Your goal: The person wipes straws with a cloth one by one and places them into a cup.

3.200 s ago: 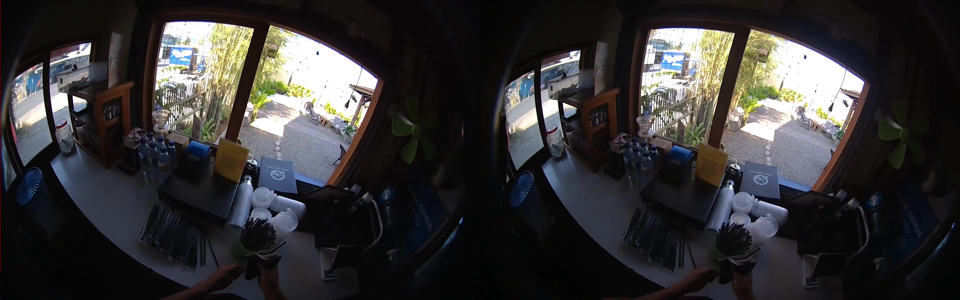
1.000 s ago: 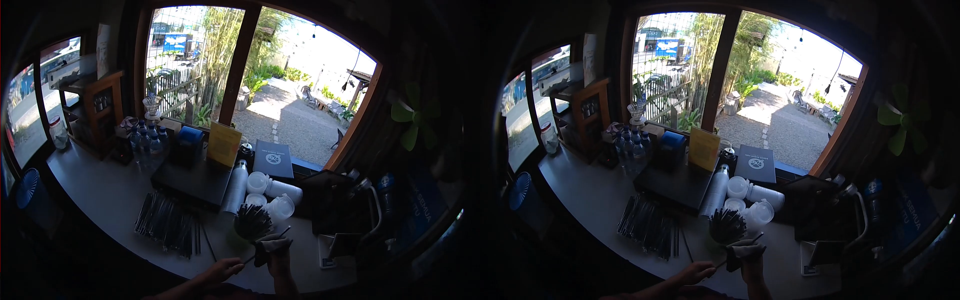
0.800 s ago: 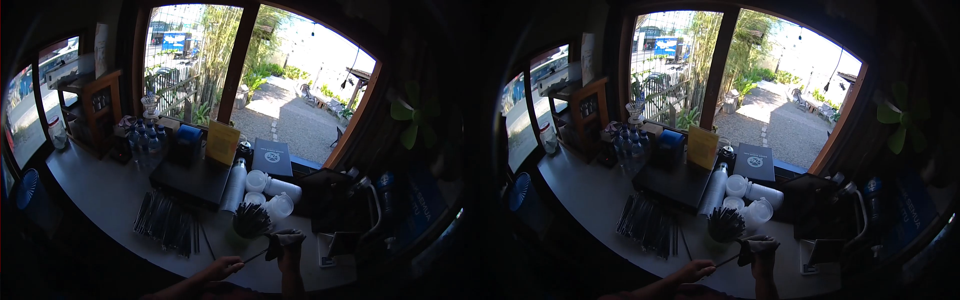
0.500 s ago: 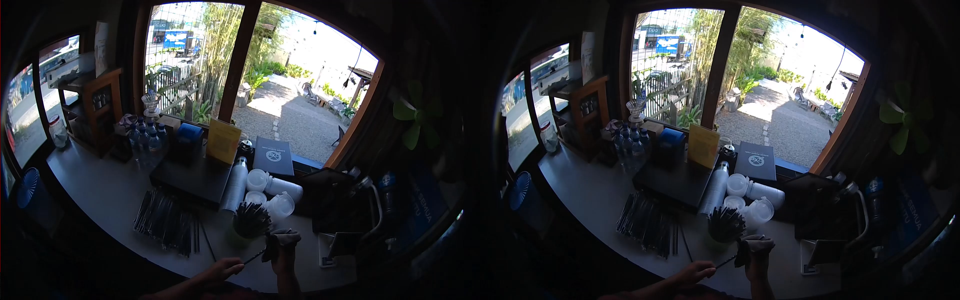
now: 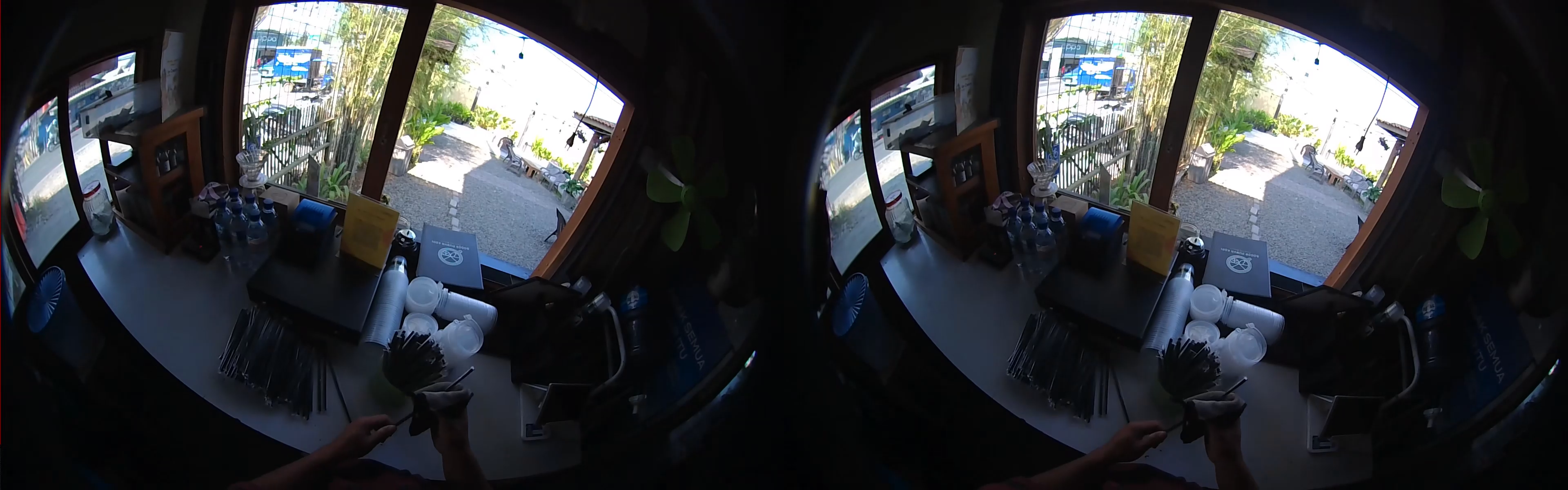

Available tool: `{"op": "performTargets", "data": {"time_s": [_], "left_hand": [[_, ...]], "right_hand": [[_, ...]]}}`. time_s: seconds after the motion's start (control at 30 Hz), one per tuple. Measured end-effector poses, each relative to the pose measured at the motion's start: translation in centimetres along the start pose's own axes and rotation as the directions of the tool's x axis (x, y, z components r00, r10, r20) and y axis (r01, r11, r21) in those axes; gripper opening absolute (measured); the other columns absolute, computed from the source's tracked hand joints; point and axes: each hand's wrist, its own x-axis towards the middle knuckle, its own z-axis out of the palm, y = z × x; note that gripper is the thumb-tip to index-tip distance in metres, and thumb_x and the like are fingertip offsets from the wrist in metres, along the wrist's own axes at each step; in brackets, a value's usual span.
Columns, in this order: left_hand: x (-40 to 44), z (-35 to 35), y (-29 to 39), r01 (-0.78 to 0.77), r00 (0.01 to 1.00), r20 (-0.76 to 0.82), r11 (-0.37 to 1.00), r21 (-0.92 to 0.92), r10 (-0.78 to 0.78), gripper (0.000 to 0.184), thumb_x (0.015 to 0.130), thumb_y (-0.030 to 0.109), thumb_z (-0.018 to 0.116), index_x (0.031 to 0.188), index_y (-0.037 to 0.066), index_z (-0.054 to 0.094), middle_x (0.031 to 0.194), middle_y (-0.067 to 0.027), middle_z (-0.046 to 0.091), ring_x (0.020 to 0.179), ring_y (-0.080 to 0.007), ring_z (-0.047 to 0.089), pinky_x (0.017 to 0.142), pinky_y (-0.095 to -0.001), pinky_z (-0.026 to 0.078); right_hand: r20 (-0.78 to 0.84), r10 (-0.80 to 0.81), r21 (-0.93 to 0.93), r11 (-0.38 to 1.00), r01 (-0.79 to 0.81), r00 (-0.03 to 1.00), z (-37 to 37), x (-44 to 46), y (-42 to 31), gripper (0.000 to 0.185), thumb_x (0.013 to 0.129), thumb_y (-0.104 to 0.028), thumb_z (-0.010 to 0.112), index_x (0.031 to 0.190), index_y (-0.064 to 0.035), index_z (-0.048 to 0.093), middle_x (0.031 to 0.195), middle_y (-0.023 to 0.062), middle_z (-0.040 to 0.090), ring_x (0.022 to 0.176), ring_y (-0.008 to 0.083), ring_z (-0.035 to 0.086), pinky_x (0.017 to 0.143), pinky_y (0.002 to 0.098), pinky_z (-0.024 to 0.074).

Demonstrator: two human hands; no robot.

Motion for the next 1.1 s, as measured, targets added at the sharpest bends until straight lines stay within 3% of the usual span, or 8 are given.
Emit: {"op": "performTargets", "data": {"time_s": [0.33,0.37,0.47,0.6,0.77,0.87,1.0,1.1], "left_hand": [[-0.3,-2.9,0.2,-0.055,0.99,-0.13,0.997,0.059,0.063,0.03,0.093,0.029,0.062,0.093,0.0,0.066,0.075,-0.0079,0.063,0.073,-0.0151,0.06,0.068,-0.0327,0.048],[-0.4,-3.6,0.2,-0.061,0.987,-0.148,0.996,0.066,0.07,0.029,0.092,0.028,0.062,0.093,0.0,0.066,0.074,-0.0073,0.063,0.07,-0.0145,0.06,0.066,-0.0321,0.048],[-0.4,-5.3,0.4,-0.091,0.976,-0.191,0.994,0.062,0.101,0.024,0.091,0.025,0.063,0.089,0.001,0.066,0.072,-0.0048,0.062,0.067,-0.0119,0.059,0.062,-0.0292,0.048],[-0.1,-6.7,0.9,-0.161,0.946,-0.276,0.986,0.052,0.169,0.025,0.092,0.025,0.061,0.085,0.001,0.063,0.071,-0.0042,0.06,0.066,-0.0103,0.057,0.063,-0.0269,0.046],[1.8,-7.0,2.4,-0.31,0.77,-0.613,0.944,-0.115,0.178,0.036,0.097,0.034,0.056,0.076,0.004,0.056,0.065,-0.0013,0.054,0.061,-0.0091,0.051,0.058,-0.0265,0.042],[3.0,-6.0,3.2,-0.327,0.659,-0.724,0.944,-0.032,0.204,0.037,0.1,0.038,0.052,0.088,0.004,0.056,0.068,-0.0024,0.054,0.062,-0.01,0.052,0.06,-0.026,0.043],[3.2,-1.8,2.6,-0.105,0.908,-0.407,0.994,0.016,0.103,0.028,0.098,0.025,0.057,0.112,0.001,0.054,0.095,-0.0112,0.063,0.091,-0.0209,0.063,0.083,-0.0364,0.049],[3.2,0.9,1.0,-0.122,0.937,-0.342,0.983,-0.135,0.069,0.023,0.099,0.018,0.056,0.113,0.0,0.058,0.098,-0.0122,0.063,0.094,-0.0198,0.063,0.084,-0.0337,0.049]], "right_hand": [[-0.274,-0.238,-0.092,0.971,0.221,0.932,0.6,0.5,-2.3,0.026,0.083,-0.016,0.074,0.095,0.005,0.065,0.078,0.0078,0.066,0.062,0.0144,0.063,0.055,0.0275,0.0517],[-0.204,-0.084,0.125,0.986,0.111,0.975,0.3,0.2,-2.4,0.026,0.084,-0.015,0.073,0.098,0.0047,0.064,0.083,0.008,0.066,0.068,0.0145,0.064,0.06,0.0277,0.0522],[-0.212,-0.074,0.123,0.987,0.102,0.975,-1.2,0.4,-0.9,0.024,0.085,-0.015,0.072,0.098,0.0046,0.064,0.088,0.0089,0.067,0.075,0.0151,0.064,0.065,0.0279,0.0531],[-0.106,-0.15,-0.135,0.982,0.136,0.983,-2.0,0.8,0.8,0.034,0.092,-0.027,0.066,0.102,0.0049,0.057,0.082,0.0119,0.064,0.056,0.0232,0.065,0.046,0.0352,0.056],[0.058,0.107,-0.001,0.994,-0.107,0.993,0.2,0.4,0.4,0.037,0.091,-0.025,0.067,0.087,0.0114,0.062,0.069,0.0142,0.063,0.05,0.0233,0.064,0.046,0.0349,0.056],[0.01,0.214,0.114,0.97,-0.213,0.977,-2.0,-1.2,4.9,0.028,0.089,-0.017,0.069,0.105,0.0032,0.059,0.094,0.011,0.064,0.082,0.0185,0.064,0.073,0.0326,0.0533],[-0.044,0.037,-0.049,0.998,-0.039,0.998,-1.9,-1.3,7.9,0.027,0.09,-0.013,0.068,0.113,-0.0024,0.057,0.103,0.0083,0.063,0.095,0.0173,0.063,0.083,0.0325,0.0519],[-0.055,0.122,0.071,0.991,-0.118,0.991,1.3,-2.4,5.5,0.025,0.092,-0.013,0.066,0.112,-0.0028,0.058,0.103,0.0074,0.063,0.095,0.0172,0.062,0.082,0.0325,0.0517]]}}
